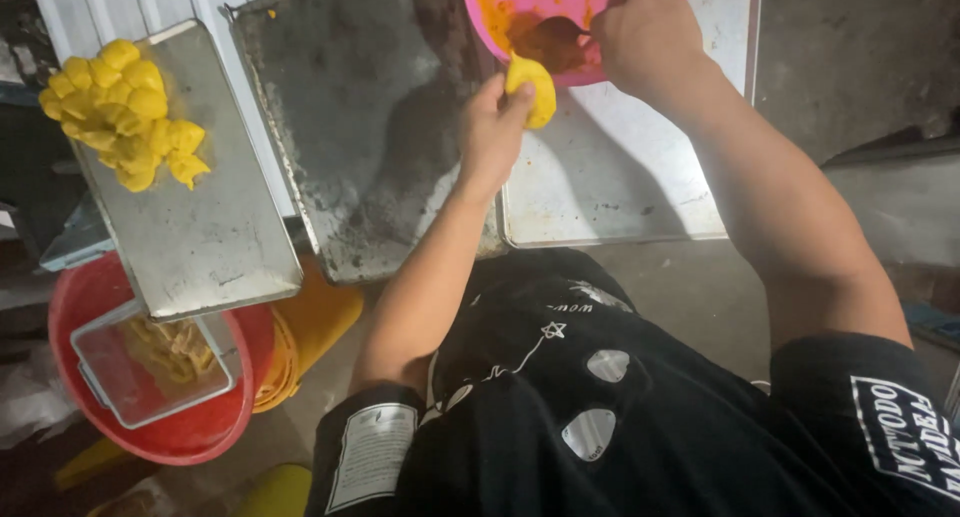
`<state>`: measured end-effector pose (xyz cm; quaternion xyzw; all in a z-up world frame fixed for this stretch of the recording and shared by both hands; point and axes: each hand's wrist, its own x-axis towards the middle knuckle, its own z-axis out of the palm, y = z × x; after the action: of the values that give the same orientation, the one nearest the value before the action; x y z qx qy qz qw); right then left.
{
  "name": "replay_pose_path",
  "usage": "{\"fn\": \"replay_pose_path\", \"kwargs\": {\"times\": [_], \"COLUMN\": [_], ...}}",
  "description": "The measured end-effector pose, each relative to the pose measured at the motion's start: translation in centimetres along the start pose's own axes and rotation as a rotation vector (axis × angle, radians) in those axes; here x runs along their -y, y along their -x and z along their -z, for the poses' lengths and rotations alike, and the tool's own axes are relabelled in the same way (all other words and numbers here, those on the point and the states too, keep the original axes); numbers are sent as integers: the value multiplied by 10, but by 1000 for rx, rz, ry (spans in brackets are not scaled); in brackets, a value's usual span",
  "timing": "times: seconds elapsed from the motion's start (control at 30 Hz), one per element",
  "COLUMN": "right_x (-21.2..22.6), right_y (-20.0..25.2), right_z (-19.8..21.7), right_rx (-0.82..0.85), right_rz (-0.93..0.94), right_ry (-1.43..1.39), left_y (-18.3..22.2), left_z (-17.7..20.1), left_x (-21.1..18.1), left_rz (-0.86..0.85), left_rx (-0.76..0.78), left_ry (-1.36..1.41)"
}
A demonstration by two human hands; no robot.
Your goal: Filling pieces of dough with a yellow paste using a spoon and then rolling them into cylinder shapes.
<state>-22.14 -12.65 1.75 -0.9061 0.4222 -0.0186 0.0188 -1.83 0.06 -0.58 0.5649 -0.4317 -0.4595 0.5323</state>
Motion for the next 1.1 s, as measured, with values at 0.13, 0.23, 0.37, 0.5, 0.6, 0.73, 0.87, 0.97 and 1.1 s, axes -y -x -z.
{"fn": "replay_pose_path", "kwargs": {"times": [0.13, 0.23, 0.37, 0.5, 0.6, 0.73, 0.87, 0.97, 1.1], "right_x": [8, 14, 9, -8, -27, -30, 10, 42, 69], "right_y": [6, 11, 14, 20, 27, 49, 86, 106, 116], "right_z": [12, 27, 31, 22, 17, 27, 62, 71, 63], "right_rx": [19, 71, 109, 37, -31, -121, -179, -201, -302], "right_rz": [71, 93, 90, 98, 92, 120, 137, 14, 9], "right_ry": [-10, -8, -34, -214, -328, -520, -623, -805, -807], "left_y": [-5, -2, -4, 6, 11, 25, 33, 39, 45], "left_z": [-6, -3, 3, 16, 34, 39, 23, 16, 23], "left_x": [5, 2, 26, 20, 19, 7, -9, -18, -16], "left_rz": [-12, -2, -15, 91, 122, 201, 188, 232, 236], "left_rx": [-53, -95, -71, -69, -65, -92, -95, -94, 49], "left_ry": [5, -125, 8, 203, 313, 473, 527, 607, 887]}}
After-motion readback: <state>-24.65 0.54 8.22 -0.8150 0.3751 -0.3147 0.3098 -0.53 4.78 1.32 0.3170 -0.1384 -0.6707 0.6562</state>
